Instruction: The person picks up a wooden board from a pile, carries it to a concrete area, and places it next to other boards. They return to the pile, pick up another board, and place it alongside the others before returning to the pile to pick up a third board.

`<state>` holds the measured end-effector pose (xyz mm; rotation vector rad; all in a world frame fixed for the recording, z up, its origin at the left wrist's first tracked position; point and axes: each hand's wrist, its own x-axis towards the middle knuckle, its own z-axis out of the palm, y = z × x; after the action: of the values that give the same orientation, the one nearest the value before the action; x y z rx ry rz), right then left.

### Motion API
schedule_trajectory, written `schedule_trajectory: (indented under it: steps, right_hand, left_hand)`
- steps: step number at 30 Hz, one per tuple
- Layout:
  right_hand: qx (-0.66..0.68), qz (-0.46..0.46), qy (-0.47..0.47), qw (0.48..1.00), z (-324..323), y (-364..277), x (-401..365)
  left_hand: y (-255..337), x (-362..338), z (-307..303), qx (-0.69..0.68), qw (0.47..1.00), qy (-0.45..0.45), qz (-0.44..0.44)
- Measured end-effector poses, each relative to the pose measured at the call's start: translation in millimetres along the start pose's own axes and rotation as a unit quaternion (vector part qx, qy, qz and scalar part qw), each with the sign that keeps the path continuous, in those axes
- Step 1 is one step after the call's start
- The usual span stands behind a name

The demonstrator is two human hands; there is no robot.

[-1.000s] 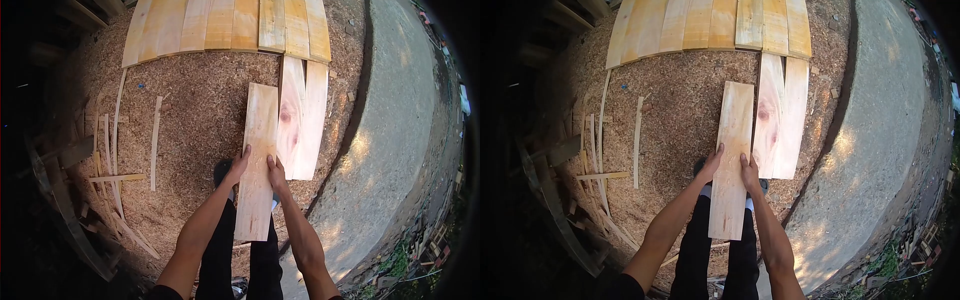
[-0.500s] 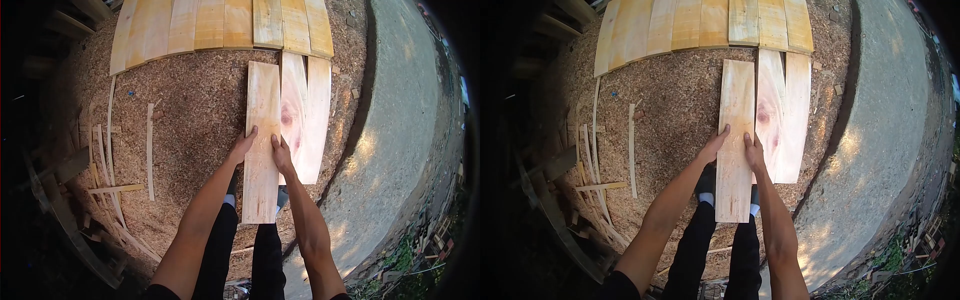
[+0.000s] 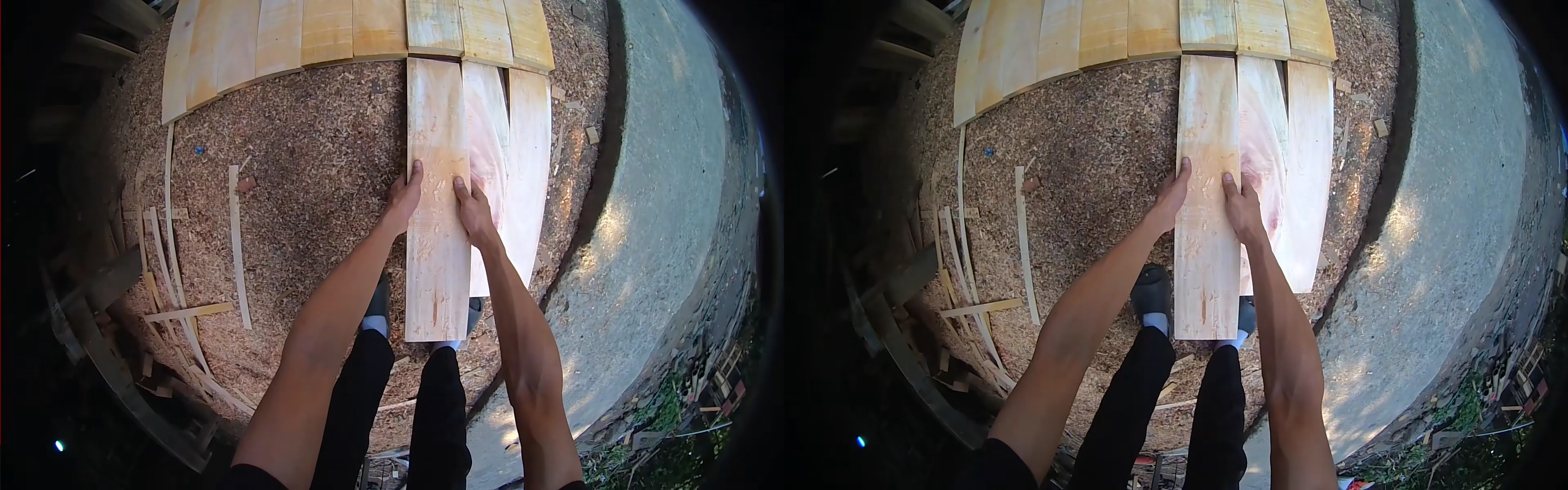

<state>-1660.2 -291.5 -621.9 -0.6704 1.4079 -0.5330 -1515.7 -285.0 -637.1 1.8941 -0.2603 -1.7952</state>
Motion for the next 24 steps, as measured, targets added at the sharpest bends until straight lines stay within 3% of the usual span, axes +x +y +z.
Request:
schedule_trajectory:
  steps: [7,10,12,13,14,15,17,21,24]
  right_hand:
    - [-0.057,0.0,0.029,0.998,-6,15,3]
    - [-0.133,-0.03,0.036,0.99,-10,15,-11]
    - [-0.261,-0.043,0.052,0.963,-10,12,-22]
    - [-0.226,-0.106,0.061,0.966,-9,30,-17]
    - [-0.226,-0.106,0.062,0.966,-11,38,-17]
    - [-0.254,-0.137,0.041,0.957,-2,32,-25]
    - [-0.28,-0.191,0.052,0.939,11,37,-33]
    - [-0.289,-0.157,0.125,0.936,5,83,-54]
    - [-0.335,-0.187,0.094,0.919,-11,116,-78]
  left_hand:
    - [-5,2,4,0.017,0.999,0.005,0.029]
    - [-23,19,7,-0.008,0.999,0.009,0.039]
    - [-31,25,8,-0.021,0.998,0.006,0.054]
    - [-32,18,8,0.052,0.995,0.031,0.074]
    - [-30,13,7,0.124,0.986,0.054,0.098]
    - [-38,15,2,0.124,0.986,0.055,0.096]
    - [-48,20,-9,0.115,0.988,-0.026,0.1]
    - [-61,0,-7,0.13,0.981,-0.026,0.142]
    - [-103,0,-4,0.176,0.973,0.01,0.148]
